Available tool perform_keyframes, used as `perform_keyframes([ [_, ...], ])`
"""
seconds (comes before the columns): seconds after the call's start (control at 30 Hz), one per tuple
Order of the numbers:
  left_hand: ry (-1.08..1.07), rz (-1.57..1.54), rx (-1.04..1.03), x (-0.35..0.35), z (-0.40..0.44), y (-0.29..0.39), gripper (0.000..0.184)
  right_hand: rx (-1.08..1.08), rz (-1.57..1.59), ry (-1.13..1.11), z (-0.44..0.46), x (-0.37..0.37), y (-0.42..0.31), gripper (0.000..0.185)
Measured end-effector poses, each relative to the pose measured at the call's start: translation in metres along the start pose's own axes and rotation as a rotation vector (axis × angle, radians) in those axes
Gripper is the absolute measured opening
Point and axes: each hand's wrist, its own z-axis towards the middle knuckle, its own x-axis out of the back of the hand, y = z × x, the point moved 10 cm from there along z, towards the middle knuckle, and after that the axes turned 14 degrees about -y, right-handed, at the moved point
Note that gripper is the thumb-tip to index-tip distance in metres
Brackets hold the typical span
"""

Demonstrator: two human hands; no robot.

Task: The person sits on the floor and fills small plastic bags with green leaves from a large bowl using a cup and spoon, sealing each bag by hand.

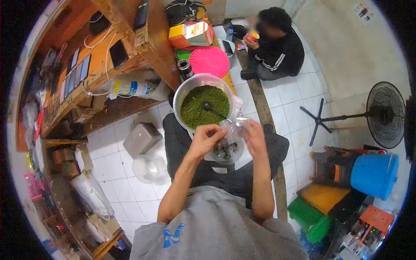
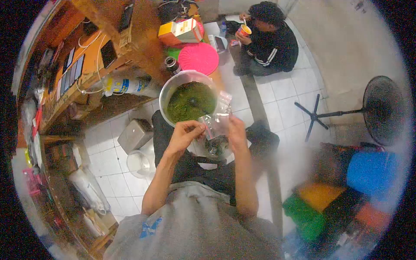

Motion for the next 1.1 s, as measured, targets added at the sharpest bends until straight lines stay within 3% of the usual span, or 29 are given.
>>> perform_keyframes([
  [0.03,0.073,-0.009,-0.026,0.007,-0.005,0.002,0.016,-0.009,-0.004,-0.013,-0.001,-0.008,-0.005,0.016],
  [0.1,0.162,-0.021,-0.058,0.018,-0.011,0.003,0.016,0.329,-0.59,0.369,-0.029,0.0,-0.065,0.019],
  [0.17,0.218,-0.028,-0.113,0.025,-0.016,0.002,0.015,0.321,-0.594,0.298,-0.032,-0.03,-0.068,0.03],
  [0.23,0.232,-0.01,-0.138,0.02,-0.017,0.005,0.016,0.281,-0.898,-0.09,-0.026,-0.105,-0.069,0.036],
  [0.4,0.249,0.051,-0.092,0.021,-0.026,0.014,0.014,0.224,-0.848,-0.123,-0.015,-0.102,-0.043,0.027],
  [0.47,0.322,0.308,-0.153,0.027,-0.031,0.026,0.011,0.222,-0.825,-0.133,-0.013,-0.1,-0.037,0.024],
  [0.63,0.328,0.447,-0.25,0.021,-0.034,0.043,0.009,0.335,-1.08,-0.052,-0.015,-0.113,-0.049,0.024],
  [0.67,0.307,0.494,-0.275,0.02,-0.033,0.045,0.01,0.333,-1.082,-0.055,-0.014,-0.112,-0.044,0.024],
  [0.73,0.24,0.402,-0.273,0.022,-0.03,0.04,0.009,0.206,-0.585,0.007,-0.006,-0.082,-0.02,0.022],
  [0.87,0.205,0.305,-0.189,0.025,-0.026,0.023,0.009,0.123,-0.348,-0.028,-0.001,-0.082,-0.017,0.02],
  [0.9,0.207,0.307,-0.189,0.026,-0.026,0.025,0.009,0.108,-0.605,-0.043,-0.005,-0.092,-0.027,0.018],
  [0.93,0.306,0.577,-0.116,0.027,-0.034,0.042,0.009,0.087,-0.86,-0.052,-0.009,-0.101,-0.034,0.016],
  [0.97,0.398,0.846,-0.039,0.026,-0.04,0.054,0.01,0.082,-0.859,-0.045,-0.009,-0.096,-0.029,0.016],
  [1.03,0.396,0.98,-0.039,0.021,-0.043,0.061,0.01,0.373,-1.39,0.024,-0.012,-0.111,-0.048,0.018],
  [1.1,0.401,1.115,-0.048,0.016,-0.044,0.068,0.011,0.385,-1.376,0.071,-0.011,-0.105,-0.054,0.021],
])
